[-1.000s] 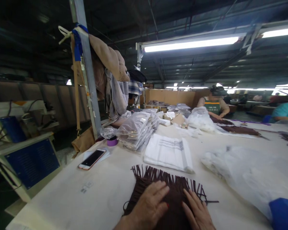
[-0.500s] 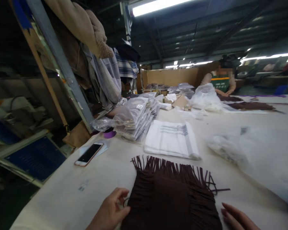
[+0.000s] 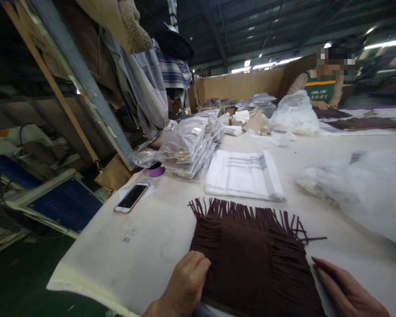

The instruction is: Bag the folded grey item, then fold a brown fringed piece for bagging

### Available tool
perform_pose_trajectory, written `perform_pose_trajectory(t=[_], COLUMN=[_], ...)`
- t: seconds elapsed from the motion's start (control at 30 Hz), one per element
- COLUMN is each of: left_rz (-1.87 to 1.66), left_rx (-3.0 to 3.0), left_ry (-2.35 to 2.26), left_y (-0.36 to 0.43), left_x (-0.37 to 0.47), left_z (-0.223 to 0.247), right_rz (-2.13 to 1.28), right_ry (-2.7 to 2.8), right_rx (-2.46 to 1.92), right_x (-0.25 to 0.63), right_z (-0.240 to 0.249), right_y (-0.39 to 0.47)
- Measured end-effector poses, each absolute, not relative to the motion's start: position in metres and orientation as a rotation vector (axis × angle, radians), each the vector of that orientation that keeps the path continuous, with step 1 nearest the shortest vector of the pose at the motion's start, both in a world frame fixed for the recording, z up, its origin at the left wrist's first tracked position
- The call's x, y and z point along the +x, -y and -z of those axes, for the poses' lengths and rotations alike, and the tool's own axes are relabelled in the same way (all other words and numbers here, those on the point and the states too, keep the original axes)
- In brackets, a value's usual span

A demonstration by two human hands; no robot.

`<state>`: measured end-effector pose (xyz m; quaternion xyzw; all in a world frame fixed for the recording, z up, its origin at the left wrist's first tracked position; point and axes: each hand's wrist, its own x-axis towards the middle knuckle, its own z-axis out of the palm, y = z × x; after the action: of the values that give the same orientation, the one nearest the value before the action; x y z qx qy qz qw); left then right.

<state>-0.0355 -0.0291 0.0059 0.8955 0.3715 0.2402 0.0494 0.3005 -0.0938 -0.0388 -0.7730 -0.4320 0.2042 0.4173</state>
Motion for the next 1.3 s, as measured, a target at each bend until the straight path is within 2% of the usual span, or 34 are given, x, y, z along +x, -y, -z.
perform_pose_trajectory(t=[0.17,0.27,0.33,0.4,0.5,0.73,0.87,1.0,1.3], left_rz=[-0.723,-0.845,-0.963,-1.023,-0.825,-0.419,-0.246,-0.240,0.053], left_rx=[2.826,2.759,2.499,1.987,1.291,0.892,0.724,0.588,0.538], left_ry=[-0.736,-0.497,-0.776,-1.291,-1.585,-1.237,-1.004,-0.704,-0.461], left_y=[0.034,0.027,0.010,-0.014,-0.047,-0.075,-0.093,-0.110,-0.152], left_x=[-0.017,-0.025,-0.039,-0.054,-0.064,-0.041,-0.036,-0.023,0.020], left_z=[-0.005,-0.005,-0.008,-0.013,-0.019,-0.030,-0.029,-0.023,-0.006], right_rz=[-0.511,-0.688,-0.910,-1.081,-1.233,-1.771,-2.065,-2.172,-2.320], right_ry=[1.110,1.012,0.853,0.659,0.435,0.377,0.310,0.159,0.204], right_rx=[-1.900,-1.869,-1.772,-1.653,-1.552,-1.301,-0.951,-0.736,-0.723], right_x=[0.297,0.300,0.303,0.304,0.305,0.300,0.295,0.299,0.303], right_z=[0.027,0.015,0.008,0.005,0.007,-0.011,-0.029,-0.022,-0.002], right_y=[0.091,0.090,0.088,0.085,0.075,0.049,0.034,0.013,-0.031])
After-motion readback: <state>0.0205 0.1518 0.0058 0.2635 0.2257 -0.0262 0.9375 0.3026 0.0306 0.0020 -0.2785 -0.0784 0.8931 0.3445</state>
